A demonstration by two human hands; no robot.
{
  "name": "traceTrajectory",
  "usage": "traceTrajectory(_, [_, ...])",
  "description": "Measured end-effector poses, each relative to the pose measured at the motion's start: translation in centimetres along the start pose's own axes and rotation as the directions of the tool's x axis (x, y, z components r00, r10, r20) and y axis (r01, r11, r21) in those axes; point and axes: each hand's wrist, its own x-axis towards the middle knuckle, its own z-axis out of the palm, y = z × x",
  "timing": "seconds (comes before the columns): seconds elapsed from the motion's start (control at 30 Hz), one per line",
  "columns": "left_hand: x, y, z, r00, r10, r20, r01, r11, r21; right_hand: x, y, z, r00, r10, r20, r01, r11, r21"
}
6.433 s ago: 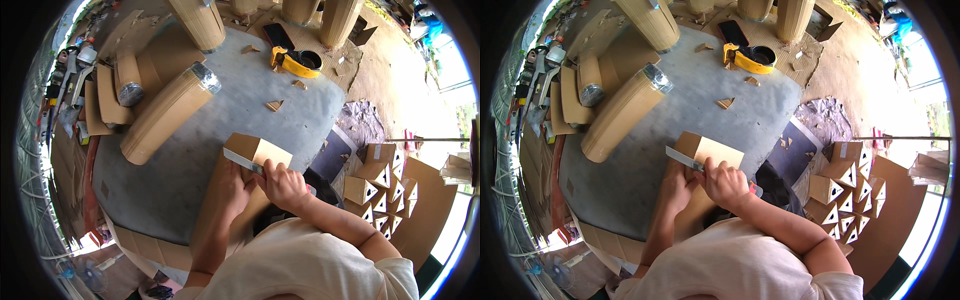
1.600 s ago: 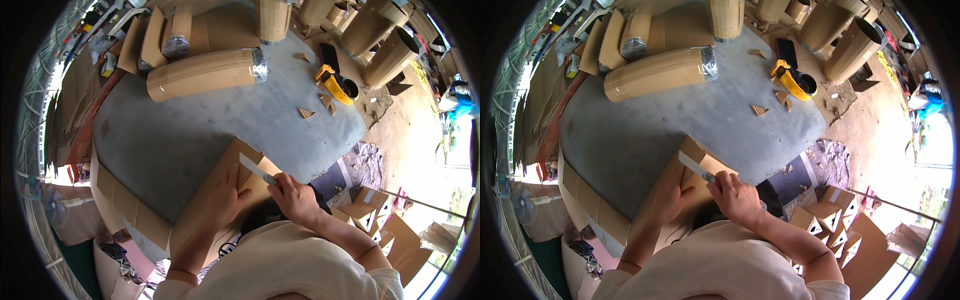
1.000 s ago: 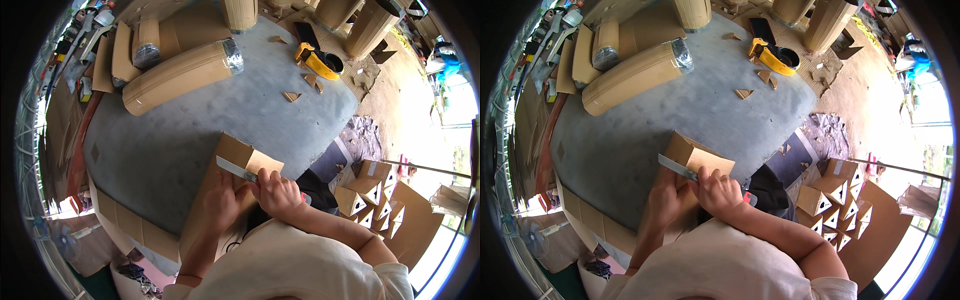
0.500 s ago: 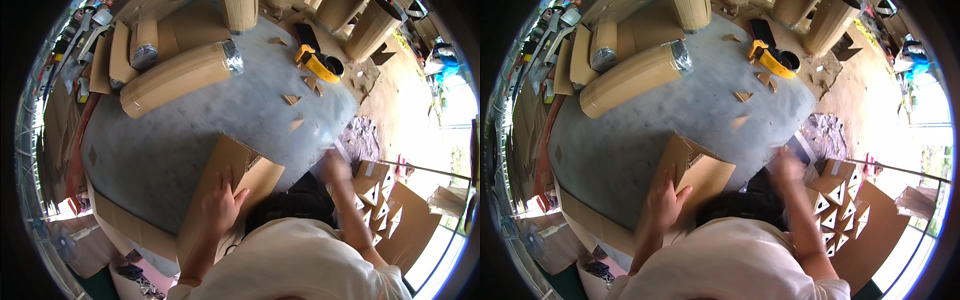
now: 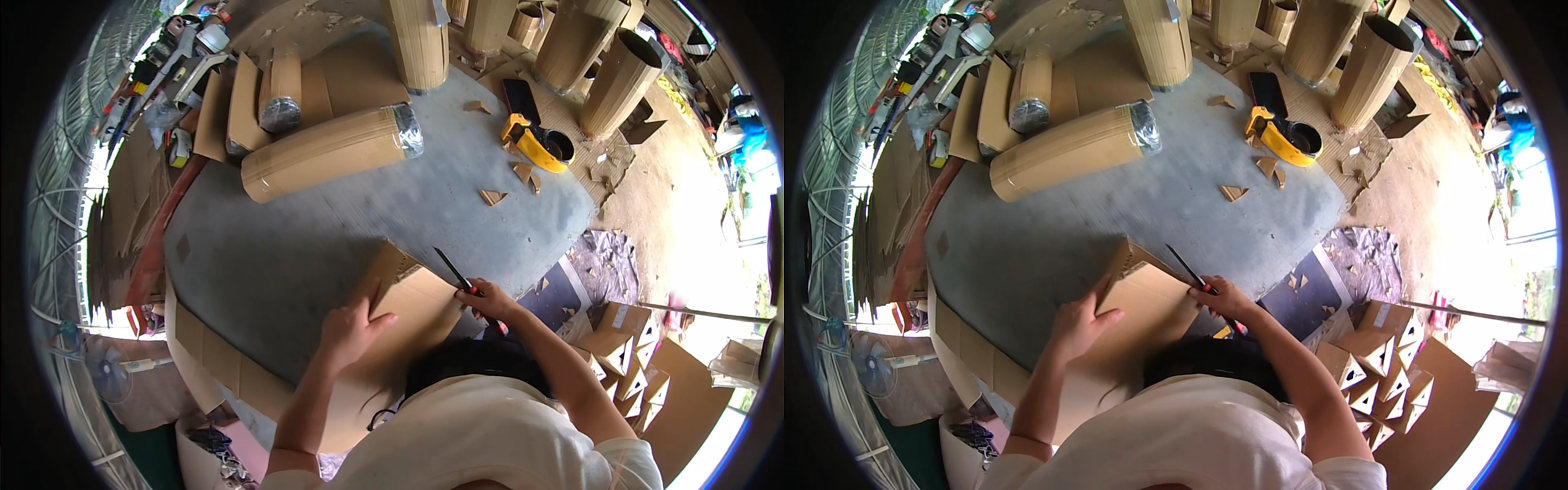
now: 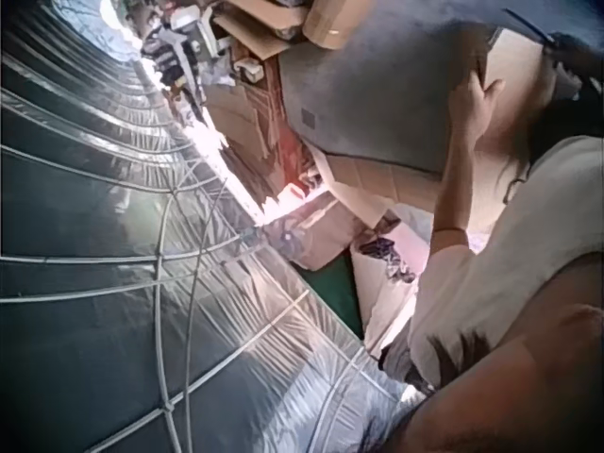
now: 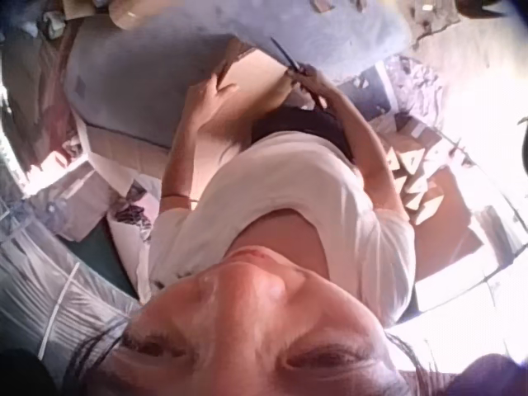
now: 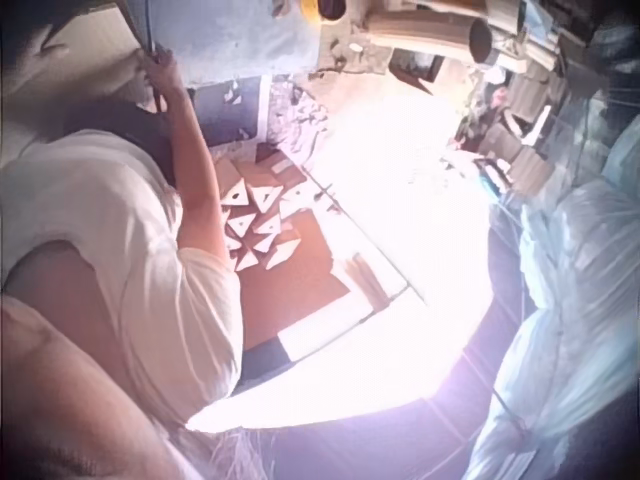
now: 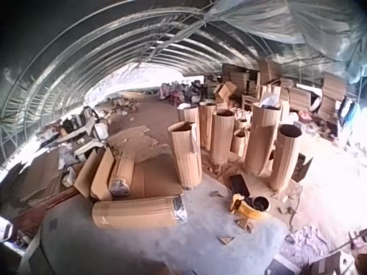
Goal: The person cuts a large cardboard sheet with a utility knife, wraps it around a cylindrical object to form a box, and secures the seams with a tape dispenser. The person repeats this process to assemble multiple cardboard boxes.
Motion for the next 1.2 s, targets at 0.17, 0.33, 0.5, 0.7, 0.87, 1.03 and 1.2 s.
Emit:
traceTrajectory(0.17, [2.5,-5.4,-4.3,0.967,0.057,0.249,0.126,0.743,-0.657,-5.8,-6.6,0.9,0.983,-0.183,0.008,0.181,0.977,0.115])
traceTrajectory(0.33, [4.6,-6.5,-1.4,0.941,0.063,0.332,0.249,0.536,-0.807,-10.6,-12.6,1.4,0.903,-0.334,-0.270,0.423,0.797,0.431])
traceTrajectory(0.5, [8.9,-5.4,4.0,0.964,0.256,0.066,-0.151,0.738,-0.657,-5.2,-11.5,3.8,0.651,-0.507,-0.564,0.518,0.841,-0.158])
traceTrajectory(0.7, [5.8,1.9,3.1,0.975,0.220,0.013,-0.203,0.919,-0.337,0.6,-10.9,3.8,0.636,-0.607,-0.477,0.437,0.792,-0.425])
traceTrajectory(0.87, [5.0,2.6,3.0,0.995,0.100,0.007,-0.096,0.975,-0.202,-4.8,-11.2,3.7,0.746,-0.473,-0.468,0.057,0.746,-0.663])
traceTrajectory(1.03, [5.5,2.1,3.5,0.989,0.138,0.046,-0.114,0.930,-0.350,-5.4,-10.7,7.2,0.813,-0.404,-0.420,-0.017,0.704,-0.710])
traceTrajectory(1.2, [5.6,2.8,2.5,0.986,0.165,0.030,-0.144,0.925,-0.351,-3.6,-10.3,7.9,0.777,-0.435,-0.454,-0.108,0.619,-0.778])
